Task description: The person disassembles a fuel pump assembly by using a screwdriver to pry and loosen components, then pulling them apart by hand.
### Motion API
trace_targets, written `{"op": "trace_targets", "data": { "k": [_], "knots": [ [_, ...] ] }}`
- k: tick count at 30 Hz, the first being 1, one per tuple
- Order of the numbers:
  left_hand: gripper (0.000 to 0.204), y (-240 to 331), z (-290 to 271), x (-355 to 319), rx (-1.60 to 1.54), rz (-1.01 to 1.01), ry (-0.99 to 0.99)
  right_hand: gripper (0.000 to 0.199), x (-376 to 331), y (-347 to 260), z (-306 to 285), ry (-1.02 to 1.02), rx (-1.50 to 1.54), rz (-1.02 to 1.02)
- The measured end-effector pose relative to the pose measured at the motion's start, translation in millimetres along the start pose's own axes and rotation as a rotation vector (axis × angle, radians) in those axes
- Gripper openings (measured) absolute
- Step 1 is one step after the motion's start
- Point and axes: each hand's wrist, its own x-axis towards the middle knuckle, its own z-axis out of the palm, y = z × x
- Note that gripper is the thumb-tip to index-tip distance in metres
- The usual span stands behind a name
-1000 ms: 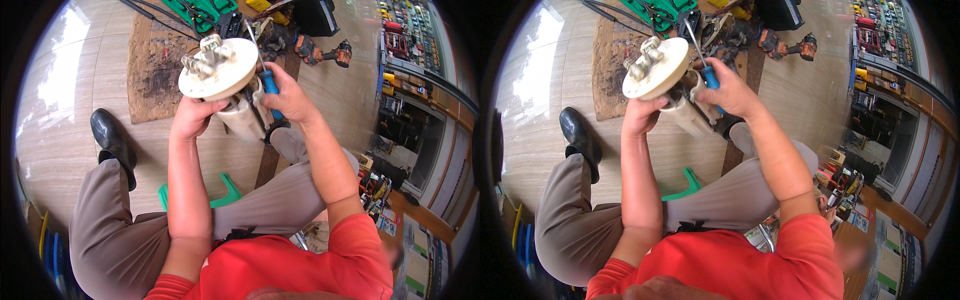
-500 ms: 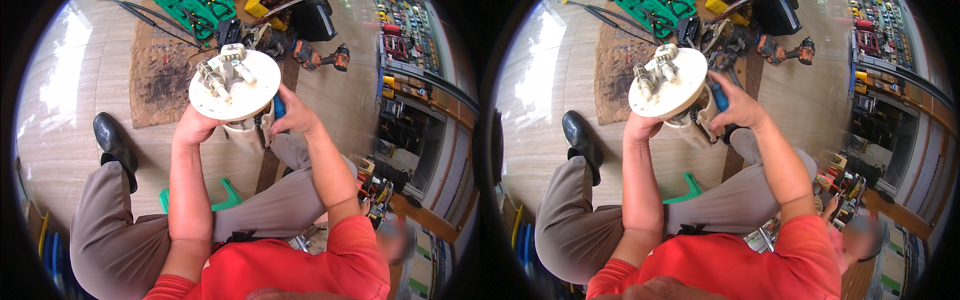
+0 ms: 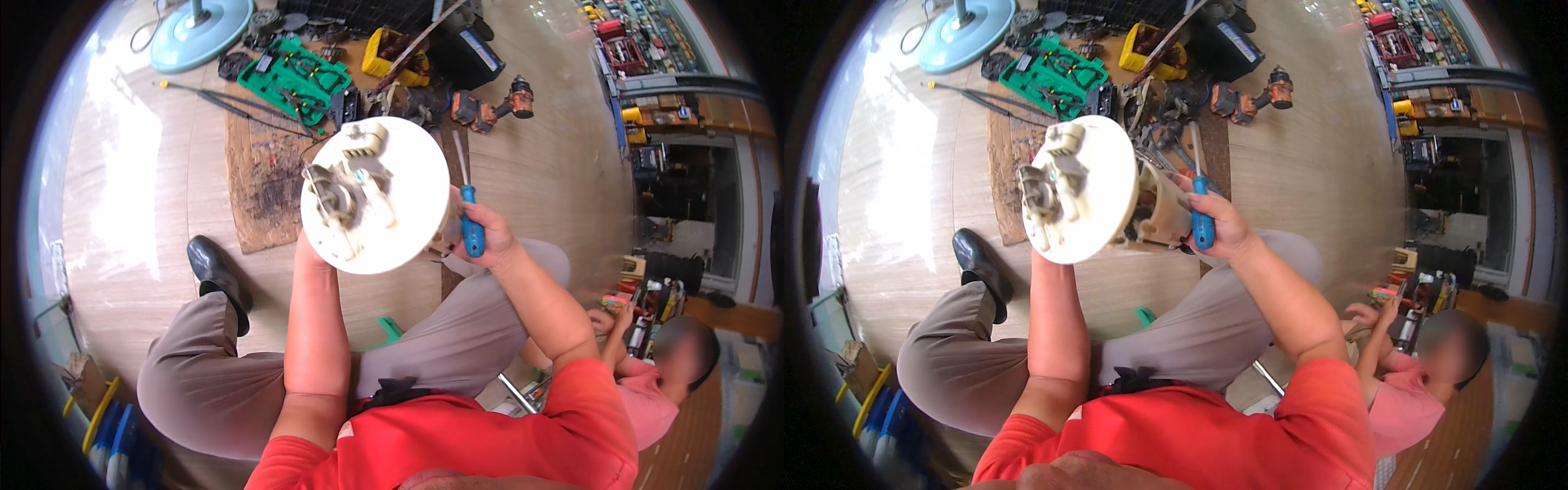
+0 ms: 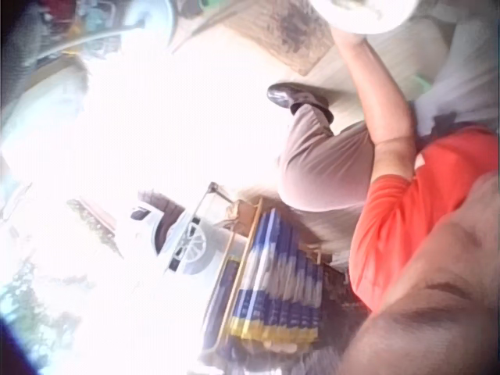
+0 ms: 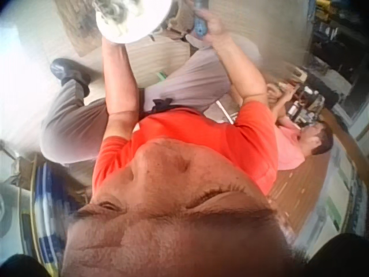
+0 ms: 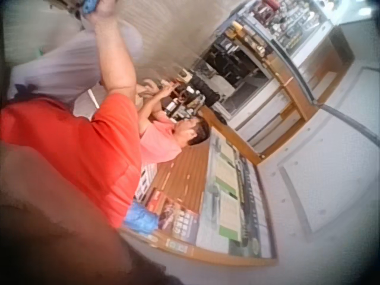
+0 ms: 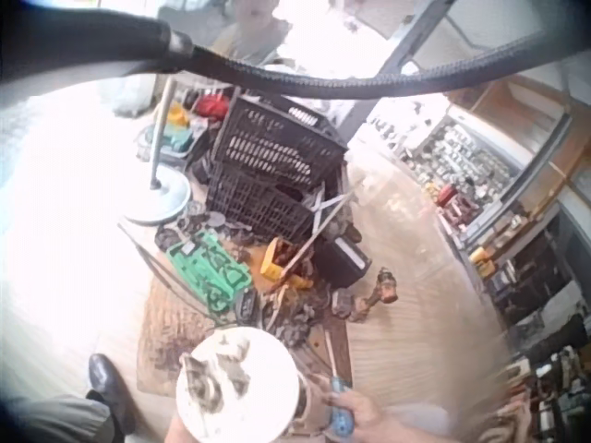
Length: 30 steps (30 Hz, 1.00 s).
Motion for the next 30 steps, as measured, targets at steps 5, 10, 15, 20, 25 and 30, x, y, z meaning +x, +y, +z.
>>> {"op": "trace_targets", "data": {
  "k": [5, 10, 15, 20, 25, 30],
  "knots": [
    [0.053, -9, 52, -9, 0.147, -0.088, -0.014, 0.055, -13, -3, -4, -0.105, 0.105, -0.023],
    [0.061, 14, 93, -14, 0.334, 0.022, -0.217, 0.046, -14, 34, -1, -0.161, 0.292, 0.155],
    [0.056, 22, 139, -30, 1.138, 0.036, -0.027, 0.041, -27, 44, 6, -0.348, 0.451, 0.160],
    [0.049, 18, 210, -38, 1.597, 0.037, 0.290, 0.051, -29, 23, 29, -0.238, 0.253, -0.071],
    [0.050, 25, 211, -37, 1.868, 0.033, 0.089, 0.047, -29, 28, 27, -0.146, 0.270, -0.012],
    [0.046, 31, 190, -32, 1.727, 0.089, 0.067, 0.049, -29, 23, 20, -0.242, 0.337, 0.020]
  ]
}}
